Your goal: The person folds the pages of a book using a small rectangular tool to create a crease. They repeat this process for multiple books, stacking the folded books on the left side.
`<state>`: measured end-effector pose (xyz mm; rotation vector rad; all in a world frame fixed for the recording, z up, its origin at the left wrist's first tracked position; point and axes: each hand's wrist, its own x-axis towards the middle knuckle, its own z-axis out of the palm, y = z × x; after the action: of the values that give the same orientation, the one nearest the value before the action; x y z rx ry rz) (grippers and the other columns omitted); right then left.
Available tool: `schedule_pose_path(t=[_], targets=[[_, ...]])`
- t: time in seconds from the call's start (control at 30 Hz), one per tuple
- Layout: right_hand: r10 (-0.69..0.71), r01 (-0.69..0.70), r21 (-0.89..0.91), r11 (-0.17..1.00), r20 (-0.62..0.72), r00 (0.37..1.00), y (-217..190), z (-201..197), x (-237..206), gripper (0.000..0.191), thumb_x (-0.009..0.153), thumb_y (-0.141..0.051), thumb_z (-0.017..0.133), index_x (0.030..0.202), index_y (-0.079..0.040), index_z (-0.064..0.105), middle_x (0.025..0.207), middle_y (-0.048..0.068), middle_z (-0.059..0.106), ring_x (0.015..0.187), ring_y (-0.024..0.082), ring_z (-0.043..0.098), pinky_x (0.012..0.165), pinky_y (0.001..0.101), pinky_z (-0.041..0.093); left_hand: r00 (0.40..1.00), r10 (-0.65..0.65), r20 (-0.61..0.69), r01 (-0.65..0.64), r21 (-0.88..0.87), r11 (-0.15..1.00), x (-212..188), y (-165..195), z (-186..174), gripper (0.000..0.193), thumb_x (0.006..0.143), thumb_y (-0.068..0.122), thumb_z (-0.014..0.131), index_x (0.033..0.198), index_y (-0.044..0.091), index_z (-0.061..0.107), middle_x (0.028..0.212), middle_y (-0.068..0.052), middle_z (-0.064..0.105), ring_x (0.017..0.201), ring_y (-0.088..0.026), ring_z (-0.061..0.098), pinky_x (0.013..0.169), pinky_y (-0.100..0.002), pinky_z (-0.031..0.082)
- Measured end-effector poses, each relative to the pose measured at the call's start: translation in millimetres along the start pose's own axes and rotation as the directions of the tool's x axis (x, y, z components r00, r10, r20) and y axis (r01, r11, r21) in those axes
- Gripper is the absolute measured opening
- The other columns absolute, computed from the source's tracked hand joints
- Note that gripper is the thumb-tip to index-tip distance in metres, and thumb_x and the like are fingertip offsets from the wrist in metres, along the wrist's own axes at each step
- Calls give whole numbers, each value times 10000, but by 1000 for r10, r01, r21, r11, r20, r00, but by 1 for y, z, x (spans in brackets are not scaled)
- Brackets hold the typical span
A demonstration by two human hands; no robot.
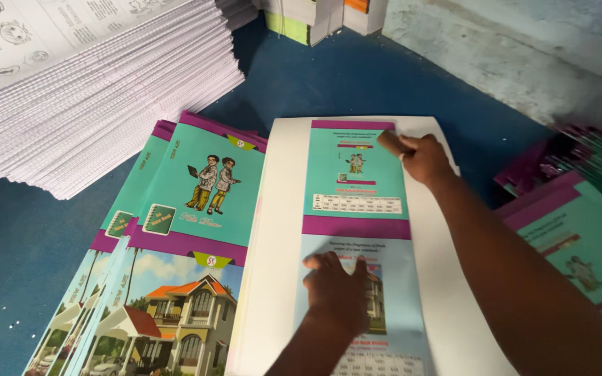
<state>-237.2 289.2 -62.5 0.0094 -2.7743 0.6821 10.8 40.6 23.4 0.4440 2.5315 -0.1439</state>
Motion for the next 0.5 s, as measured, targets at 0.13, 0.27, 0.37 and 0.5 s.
schedule_pose_path(t=[0.13, 0.27, 0.37, 0.5], targets=[[-59, 52, 135, 989, 42, 997, 3, -8, -28, 487, 854, -156, 780, 1331, -224, 709, 1207, 226, 655, 1084, 358, 684, 969, 390, 547, 1000, -8, -30, 7, -43, 999, 3, 0, 7, 1038, 796, 455, 779, 1649, 222, 235, 1425, -400, 366, 1340, -631, 311, 866, -555, 573], [-75, 52, 228, 972, 93, 993, 1, -16, -57, 472, 865, -106, 761, 1327, -183, 705, 1220, 206, 674, 1105, 328, 695, 964, 359, 549, 997, -32, -73, 27, -73, 997, 7, -1, 13, 1016, 788, 462, 773, 1637, 288, 244, 1466, -385, 322, 1357, -613, 302, 884, -531, 579], [-100, 66, 276, 959, 113, 989, -1, -21, -81, 465, 849, -85, 771, 1302, -174, 718, 1214, 192, 679, 1112, 308, 698, 979, 343, 548, 995, -57, -85, 49, -97, 994, 8, 0, 16, 987, 797, 464, 761, 1629, 330, 248, 1489, -372, 300, 1369, -616, 294, 900, -526, 578], [-52, -2, 305, 952, 170, 984, -6, -26, -110, 468, 825, -79, 780, 1276, -197, 735, 1189, 167, 675, 1085, 281, 710, 985, 331, 559, 993, -57, -100, 48, -86, 995, 5, 1, 17, 995, 790, 469, 762, 1630, 346, 243, 1485, -355, 316, 1374, -600, 305, 954, -520, 547]])
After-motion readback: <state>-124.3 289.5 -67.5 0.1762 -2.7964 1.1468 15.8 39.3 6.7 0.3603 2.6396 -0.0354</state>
